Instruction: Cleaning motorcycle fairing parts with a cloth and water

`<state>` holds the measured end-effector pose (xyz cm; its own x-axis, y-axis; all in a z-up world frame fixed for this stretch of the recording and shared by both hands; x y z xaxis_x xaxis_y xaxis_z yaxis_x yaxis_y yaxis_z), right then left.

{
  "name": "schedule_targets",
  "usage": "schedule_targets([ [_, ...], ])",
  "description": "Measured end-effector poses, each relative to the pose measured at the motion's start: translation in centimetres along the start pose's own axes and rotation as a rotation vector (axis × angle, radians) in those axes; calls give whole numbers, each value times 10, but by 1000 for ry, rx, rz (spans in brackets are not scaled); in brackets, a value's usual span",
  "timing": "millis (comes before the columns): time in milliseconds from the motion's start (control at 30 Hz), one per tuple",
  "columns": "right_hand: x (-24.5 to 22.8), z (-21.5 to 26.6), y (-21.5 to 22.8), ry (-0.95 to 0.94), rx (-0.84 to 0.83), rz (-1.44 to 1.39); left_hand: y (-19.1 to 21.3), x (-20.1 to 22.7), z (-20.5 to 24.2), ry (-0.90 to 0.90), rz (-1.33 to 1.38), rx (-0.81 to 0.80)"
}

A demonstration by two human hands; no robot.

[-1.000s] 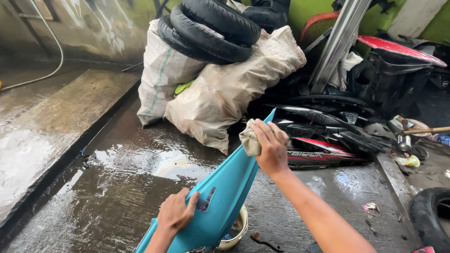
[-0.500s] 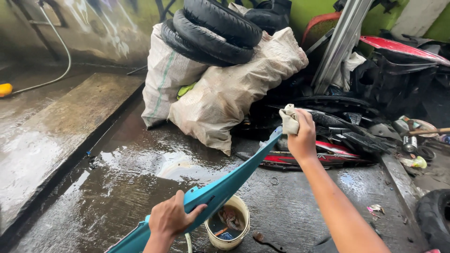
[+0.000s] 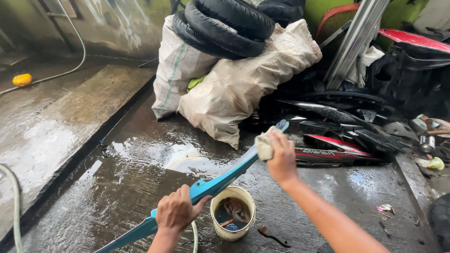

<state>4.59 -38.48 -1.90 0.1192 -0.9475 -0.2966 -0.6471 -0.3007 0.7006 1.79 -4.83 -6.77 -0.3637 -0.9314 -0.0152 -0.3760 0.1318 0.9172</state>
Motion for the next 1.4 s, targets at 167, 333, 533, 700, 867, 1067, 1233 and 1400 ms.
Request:
schedule_targets([
  [167, -80, 22, 15, 158, -136, -258, 1, -10, -8, 175, 106, -262],
  [333, -142, 62, 28, 615, -134, -388, 12, -27, -23, 376, 264, -523],
  [533, -137, 79, -1, 896, -109, -102, 15, -40, -28, 397, 471, -620],
  [700, -116, 29, 17, 692, 77, -98, -3, -46, -30, 342, 773, -475],
  [867, -78, 1, 23, 474, 84, -89, -14, -43, -31, 281, 712, -459],
  [1067, -35, -37, 37, 211, 193, -38, -19, -31, -30, 272, 682, -533],
  [1233, 24, -55, 42, -189, 198, -144, -37, -33, -27, 324, 629, -614],
  [1400, 17, -56, 65, -753, 114, -944, -68, -34, -28, 206, 911, -488],
])
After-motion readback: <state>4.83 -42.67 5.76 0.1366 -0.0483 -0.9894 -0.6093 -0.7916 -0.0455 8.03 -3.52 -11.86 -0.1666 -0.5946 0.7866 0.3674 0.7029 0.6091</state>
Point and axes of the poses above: each hand's wrist, its own z-axis away from the middle knuckle, its own y-axis out of the back of the hand, x = y × z, the point moved 5 cm from there along -z, towards the middle knuckle, and after that the axes turned 4 degrees about -x, right-handed, at the moved point
